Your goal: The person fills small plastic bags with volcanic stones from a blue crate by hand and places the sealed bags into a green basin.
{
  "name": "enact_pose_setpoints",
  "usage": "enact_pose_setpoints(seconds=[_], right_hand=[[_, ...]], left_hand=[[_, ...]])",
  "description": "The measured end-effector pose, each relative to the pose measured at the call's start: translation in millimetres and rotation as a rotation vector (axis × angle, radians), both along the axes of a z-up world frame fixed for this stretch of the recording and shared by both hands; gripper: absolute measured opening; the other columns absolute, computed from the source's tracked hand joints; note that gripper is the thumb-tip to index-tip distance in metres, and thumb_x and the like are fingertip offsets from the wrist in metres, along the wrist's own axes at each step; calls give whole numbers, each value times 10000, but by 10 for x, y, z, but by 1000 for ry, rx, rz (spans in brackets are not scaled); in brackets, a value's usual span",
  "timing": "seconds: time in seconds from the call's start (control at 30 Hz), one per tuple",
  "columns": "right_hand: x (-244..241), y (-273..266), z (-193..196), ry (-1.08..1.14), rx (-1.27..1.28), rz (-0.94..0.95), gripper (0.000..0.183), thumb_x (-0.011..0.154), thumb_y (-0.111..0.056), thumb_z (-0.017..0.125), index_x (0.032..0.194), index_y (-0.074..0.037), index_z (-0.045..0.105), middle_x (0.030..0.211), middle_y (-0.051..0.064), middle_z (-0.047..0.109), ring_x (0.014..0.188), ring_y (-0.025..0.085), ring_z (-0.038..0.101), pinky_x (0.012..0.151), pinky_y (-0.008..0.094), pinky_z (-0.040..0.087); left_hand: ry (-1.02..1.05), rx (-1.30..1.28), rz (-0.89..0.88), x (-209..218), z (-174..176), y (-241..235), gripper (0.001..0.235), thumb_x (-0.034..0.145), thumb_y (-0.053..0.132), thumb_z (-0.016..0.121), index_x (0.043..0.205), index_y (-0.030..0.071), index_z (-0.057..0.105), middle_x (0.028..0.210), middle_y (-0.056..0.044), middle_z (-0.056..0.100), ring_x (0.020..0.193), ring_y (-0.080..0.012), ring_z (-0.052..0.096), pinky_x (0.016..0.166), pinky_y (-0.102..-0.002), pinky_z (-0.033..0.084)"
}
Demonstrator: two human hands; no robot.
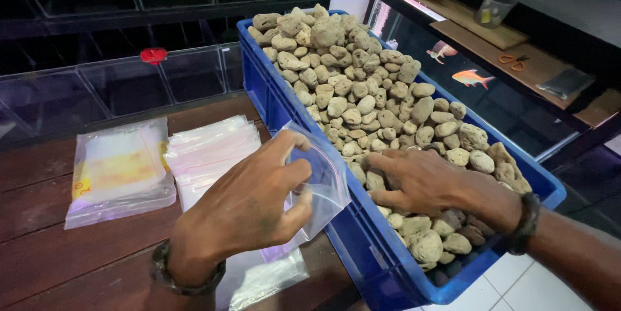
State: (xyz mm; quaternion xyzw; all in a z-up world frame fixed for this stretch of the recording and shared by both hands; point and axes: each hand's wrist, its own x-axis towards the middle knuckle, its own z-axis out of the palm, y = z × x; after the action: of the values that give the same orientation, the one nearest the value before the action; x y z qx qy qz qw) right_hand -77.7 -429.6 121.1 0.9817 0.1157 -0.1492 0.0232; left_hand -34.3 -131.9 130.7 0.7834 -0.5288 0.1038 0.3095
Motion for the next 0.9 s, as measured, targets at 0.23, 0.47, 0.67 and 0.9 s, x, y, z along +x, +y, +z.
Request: enact_pose_setpoints(seconds=[0.23, 0.47, 0.67, 0.9], right_hand=[[51, -28, -50, -40, 46, 99, 418, 909, -520, 557, 1152, -181, 533, 948, 140, 673, 852, 393, 661, 770, 564, 489], [0, -96, -177, -83, 53, 60, 443, 943, -501, 586, 1195, -146, 508, 962, 195, 657, 878, 468, 652, 805, 588, 476], [-99, -54, 111, 111, 69, -144, 541, 985, -608, 407, 1311, -182, 476, 1149, 121, 665, 983, 275, 664, 869, 498, 578], [-15, -313, -24, 6, 181, -80, 588, 928, -615, 493, 1272, -142, 560, 1013, 119, 743, 833, 259, 731, 794, 468, 617]], left_hand=[[-51, -77, -76, 38, -64, -31, 131, 855, 103, 633, 776, 18, 570, 1154, -205, 573, 782, -370, 620, 683, -482, 495], [-30, -31, -90, 66, -73, -75, 134, 898, 152, 624, 831, 38, 602, 1232, -183, 575, 856, -361, 656, 721, -478, 504], [1, 13, -52, 85, -95, -63, 142, 894, 180, 656, 806, 85, 601, 1259, -154, 590, 812, -306, 677, 654, -451, 527], [0, 31, -72, 125, -124, -122, 170, 933, 220, 661, 847, 82, 614, 1257, -159, 573, 873, -307, 682, 713, -443, 544]])
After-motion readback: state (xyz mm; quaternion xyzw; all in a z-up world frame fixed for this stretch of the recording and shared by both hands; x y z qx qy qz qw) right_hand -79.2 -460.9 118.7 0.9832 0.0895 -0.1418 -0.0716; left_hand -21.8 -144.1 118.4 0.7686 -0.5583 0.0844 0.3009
